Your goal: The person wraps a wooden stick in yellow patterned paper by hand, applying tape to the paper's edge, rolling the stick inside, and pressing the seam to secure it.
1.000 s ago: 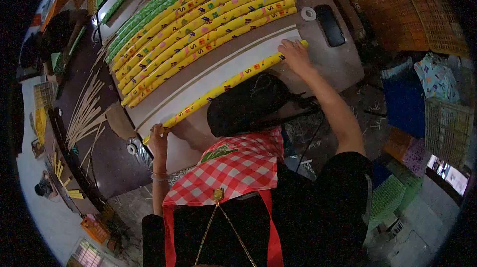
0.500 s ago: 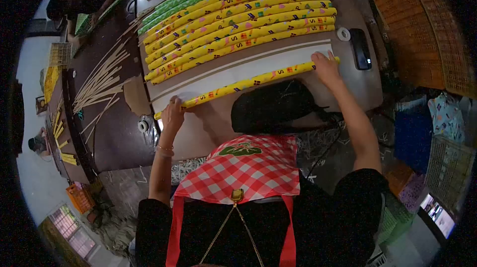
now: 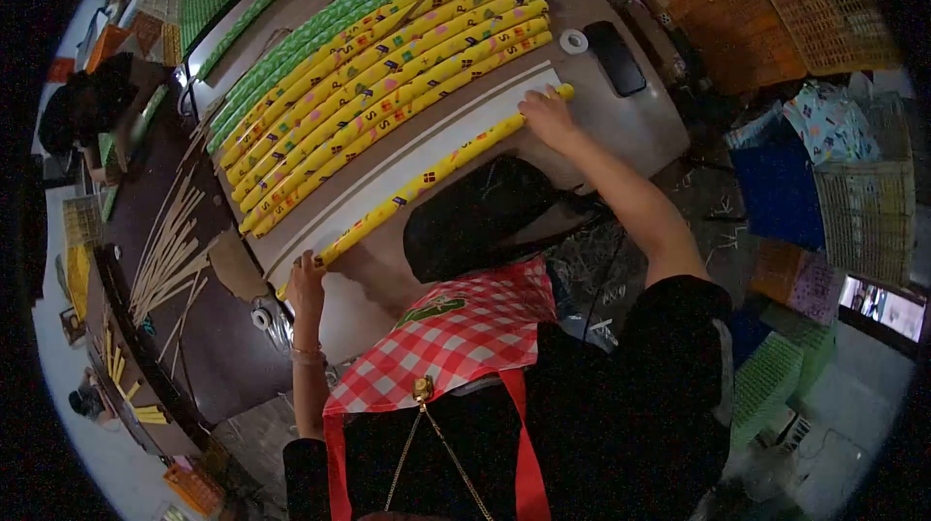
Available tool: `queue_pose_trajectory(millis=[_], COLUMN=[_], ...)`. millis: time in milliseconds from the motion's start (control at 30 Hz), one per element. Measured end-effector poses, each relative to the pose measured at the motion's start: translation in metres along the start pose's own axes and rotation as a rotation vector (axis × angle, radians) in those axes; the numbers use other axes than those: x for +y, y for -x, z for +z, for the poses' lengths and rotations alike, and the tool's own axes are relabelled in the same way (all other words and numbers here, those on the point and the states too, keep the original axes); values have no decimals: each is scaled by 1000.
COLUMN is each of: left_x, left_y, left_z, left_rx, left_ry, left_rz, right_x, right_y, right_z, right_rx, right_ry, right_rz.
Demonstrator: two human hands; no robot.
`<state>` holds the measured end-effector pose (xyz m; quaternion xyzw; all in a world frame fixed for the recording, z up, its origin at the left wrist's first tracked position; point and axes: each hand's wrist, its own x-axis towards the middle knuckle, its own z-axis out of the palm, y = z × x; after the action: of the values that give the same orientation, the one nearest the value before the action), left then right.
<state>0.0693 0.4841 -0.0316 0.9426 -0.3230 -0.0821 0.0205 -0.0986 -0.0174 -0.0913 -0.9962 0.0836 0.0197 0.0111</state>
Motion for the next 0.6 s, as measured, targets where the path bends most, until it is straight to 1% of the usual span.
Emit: queue_pose_trajectory(millis=[33,67,200,267,300,367,400,500,533,600], left_x=[1,4,-5,-1,-4,-2,-6,-6,-6,-5], left_y=[-2,-2,-1,0,0,0,0,-3,-5,-7], left_z=[-1,-7,1,-4,-2,-1,3,-6,-7,-11], left_rx=[-41,-32,-27,-14,-40,-43,-31,-77,-62,-102], left_ry=[-21,-6,11,9,52,17,36,97,124,84], left_rz=[-11,29,62,72,53,-7,-16,-7,18,-30], right_x=[-1,-3,-7,-10,-13,-21,-20,-25,-26,-25], right_y=[1,2,6,6,7,11,9,8,8,7], right_z=[-1,-1,-2,-6,-7,-11,-6,-14,-15,-15], right_rx=[13,92,115,68,76,72,126,137,136,232], right_ry=[9,-21,-59,21,25,72,56,-50,-65,-37], right_rz=[-3,-16,21,25,39,111,127,174,182,147])
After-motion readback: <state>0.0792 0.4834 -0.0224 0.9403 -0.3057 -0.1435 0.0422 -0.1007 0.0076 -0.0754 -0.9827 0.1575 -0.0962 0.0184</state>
